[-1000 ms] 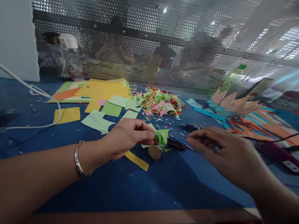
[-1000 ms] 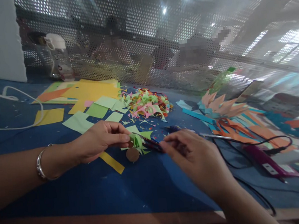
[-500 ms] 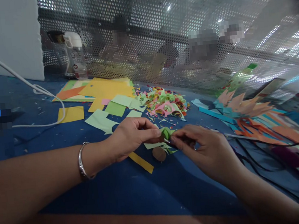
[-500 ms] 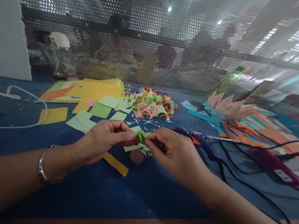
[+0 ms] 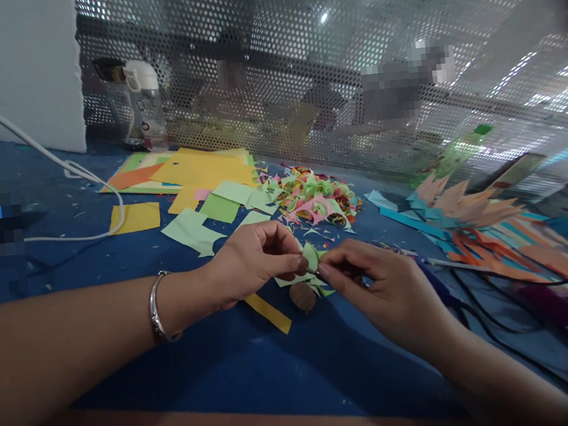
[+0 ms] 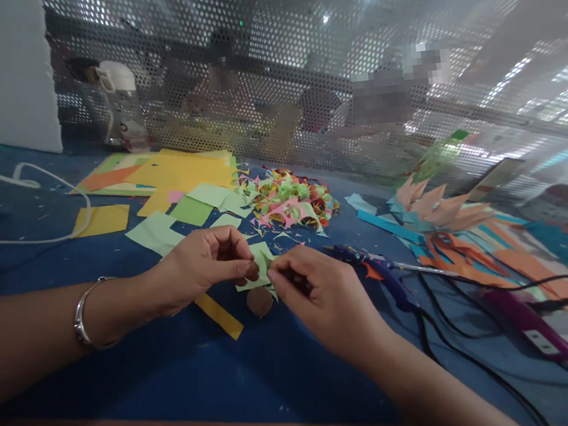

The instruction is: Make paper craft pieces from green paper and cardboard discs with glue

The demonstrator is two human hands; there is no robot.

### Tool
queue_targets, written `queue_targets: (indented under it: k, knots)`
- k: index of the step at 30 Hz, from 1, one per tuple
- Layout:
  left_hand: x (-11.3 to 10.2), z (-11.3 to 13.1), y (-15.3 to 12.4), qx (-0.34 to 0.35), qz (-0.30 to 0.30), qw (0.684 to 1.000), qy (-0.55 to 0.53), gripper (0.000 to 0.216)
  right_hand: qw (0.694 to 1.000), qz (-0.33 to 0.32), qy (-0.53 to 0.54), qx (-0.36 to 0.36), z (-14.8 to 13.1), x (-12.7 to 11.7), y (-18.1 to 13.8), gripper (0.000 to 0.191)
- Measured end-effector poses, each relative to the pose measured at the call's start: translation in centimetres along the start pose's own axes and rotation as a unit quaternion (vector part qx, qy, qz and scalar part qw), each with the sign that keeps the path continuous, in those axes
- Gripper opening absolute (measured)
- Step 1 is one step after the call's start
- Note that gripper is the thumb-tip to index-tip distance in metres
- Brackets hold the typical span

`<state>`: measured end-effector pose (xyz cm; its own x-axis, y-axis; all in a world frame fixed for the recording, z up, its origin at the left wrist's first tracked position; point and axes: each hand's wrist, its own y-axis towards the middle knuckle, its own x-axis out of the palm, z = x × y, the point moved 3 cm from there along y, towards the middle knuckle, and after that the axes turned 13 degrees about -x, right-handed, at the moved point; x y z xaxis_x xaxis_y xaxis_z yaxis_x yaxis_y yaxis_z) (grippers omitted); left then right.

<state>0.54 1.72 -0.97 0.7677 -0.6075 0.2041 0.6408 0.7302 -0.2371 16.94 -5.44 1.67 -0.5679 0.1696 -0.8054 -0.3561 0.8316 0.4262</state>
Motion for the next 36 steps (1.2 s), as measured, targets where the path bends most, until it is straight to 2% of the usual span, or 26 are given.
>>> queue_targets:
  k: [7,11,16,18,21,25,30,33,36]
  knots:
    - [-0.2,0.0,0.2,0.032,0.012,0.998,0.057,0.025,0.996,0.008,0.075,0.049,0.7,0.7,-0.4,0.021]
    - [-0.2,0.0,0.2,0.05,0.013,0.996,0.074,0.023,0.997,0.03,0.061,0.045,1.2,0.7,-0.3,0.021]
    - [-1.2,1.1,-0.2,0.12,0.135,0.974,0.135,0.029,0.992,0.096,0.019,0.081,2.3,-0.3,-0.6,0.022]
    - [-1.5,1.4,-0.4,0.154,0.163,0.962,0.158,0.032,0.99,0.102,0.024,0.094,2.8,-0.4,-0.7,0.021]
    - [-1.7,1.6,-0.5,0.169,0.169,0.957,0.164,0.032,0.994,0.068,0.035,0.082,3.1,-0.2,-0.7,0.023]
    - [-1.9,1.6,-0.3,0.16,0.169,0.956,0.177,0.024,0.995,-0.016,0.076,0.065,2.6,0.4,-0.4,0.025]
    - [-2.3,1.7,0.2,0.155,0.179,0.951,0.199,0.019,0.982,-0.121,0.144,0.025,1.1,1.5,-0.3,0.019]
    - [-2.4,1.6,0.5,0.13,0.148,0.961,0.196,0.017,0.98,-0.146,0.138,0.004,0.7,1.9,-0.3,0.018]
    - [-2.4,1.7,0.4,0.116,0.131,0.963,0.206,0.02,0.98,-0.145,0.133,-0.009,0.7,2.0,-0.2,0.019]
